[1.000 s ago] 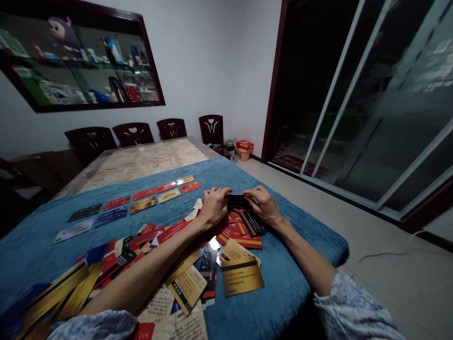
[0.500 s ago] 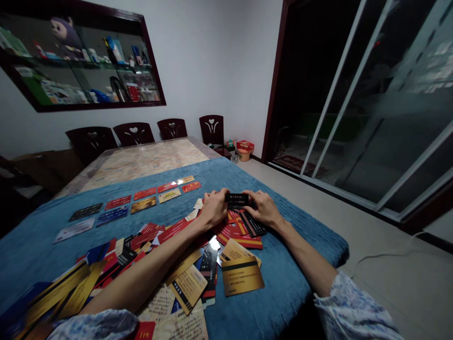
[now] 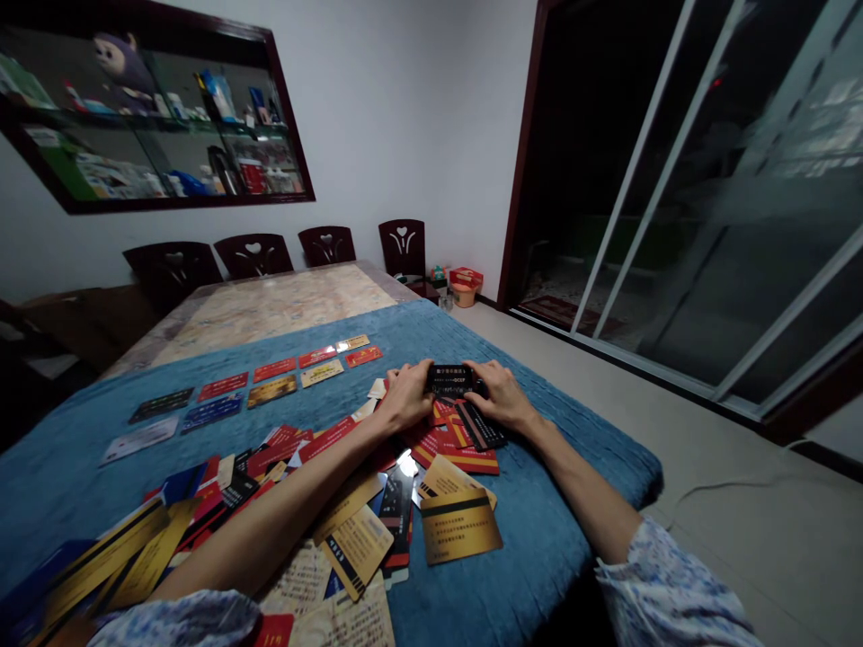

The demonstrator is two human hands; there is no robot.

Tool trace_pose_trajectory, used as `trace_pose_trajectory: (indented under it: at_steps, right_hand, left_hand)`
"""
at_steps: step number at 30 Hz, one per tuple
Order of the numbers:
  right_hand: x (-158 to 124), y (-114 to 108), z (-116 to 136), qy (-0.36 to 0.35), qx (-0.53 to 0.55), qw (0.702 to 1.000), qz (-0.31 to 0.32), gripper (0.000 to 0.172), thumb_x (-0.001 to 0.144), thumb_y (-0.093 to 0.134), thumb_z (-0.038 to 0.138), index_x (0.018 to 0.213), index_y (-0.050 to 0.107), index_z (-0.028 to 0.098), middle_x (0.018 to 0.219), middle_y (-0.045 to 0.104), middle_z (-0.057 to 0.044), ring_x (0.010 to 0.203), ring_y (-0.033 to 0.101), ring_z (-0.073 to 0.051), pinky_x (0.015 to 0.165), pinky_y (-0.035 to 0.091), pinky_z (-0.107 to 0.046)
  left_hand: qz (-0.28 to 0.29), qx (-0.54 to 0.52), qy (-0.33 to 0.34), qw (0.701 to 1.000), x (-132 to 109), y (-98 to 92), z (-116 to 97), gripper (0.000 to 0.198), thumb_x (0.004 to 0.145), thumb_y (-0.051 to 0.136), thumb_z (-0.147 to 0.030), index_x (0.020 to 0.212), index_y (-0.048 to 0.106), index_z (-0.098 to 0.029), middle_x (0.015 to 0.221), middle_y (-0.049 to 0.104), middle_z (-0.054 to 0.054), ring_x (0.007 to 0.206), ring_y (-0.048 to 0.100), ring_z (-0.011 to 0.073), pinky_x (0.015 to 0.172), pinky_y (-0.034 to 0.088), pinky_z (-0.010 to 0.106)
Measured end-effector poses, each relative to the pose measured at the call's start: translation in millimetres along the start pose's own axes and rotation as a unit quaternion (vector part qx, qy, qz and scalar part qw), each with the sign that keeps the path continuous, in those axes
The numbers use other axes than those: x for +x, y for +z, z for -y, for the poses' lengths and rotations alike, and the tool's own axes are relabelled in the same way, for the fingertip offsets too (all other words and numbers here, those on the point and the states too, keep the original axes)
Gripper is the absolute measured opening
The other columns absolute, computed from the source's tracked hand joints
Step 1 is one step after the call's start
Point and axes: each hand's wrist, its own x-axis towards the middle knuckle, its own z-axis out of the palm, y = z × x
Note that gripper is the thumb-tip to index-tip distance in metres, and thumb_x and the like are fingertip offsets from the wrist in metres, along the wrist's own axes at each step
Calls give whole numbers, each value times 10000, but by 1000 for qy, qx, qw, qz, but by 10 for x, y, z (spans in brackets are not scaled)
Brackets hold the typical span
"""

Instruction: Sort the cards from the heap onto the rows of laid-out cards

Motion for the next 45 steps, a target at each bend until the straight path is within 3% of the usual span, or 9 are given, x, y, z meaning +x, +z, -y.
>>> trace_pose_trajectory:
  at_steps: [21,33,45]
  right_hand:
    - [51,-70,-3,38,60,997,3,522,773,692,255,1291,640,211,963,684,-73,947,637,-257,898,517,-449]
    - [99,-187,19,47,75,995,53,468,760,737,335,1204,684,198,876,690,-47,900,658,-246,841,525,-404]
    - [285,-269,135,22,64,992,108,466,726,753,358,1156,698,189,866,715,-45,878,638,-253,814,509,-389]
  left_hand:
    - [11,-8,-9,1000,25,0,30,358,784,569,-102,1128,505,-178,1174,652,128,1160,532,287,974,349,427]
    - [36,30,0,999,100,17,72,367,797,549,-133,1159,503,-167,1255,574,149,1198,504,306,963,369,445]
    - [44,28,10,999,-32,-185,144,406,809,570,-162,1210,505,-171,1279,562,143,1232,489,301,1008,362,463]
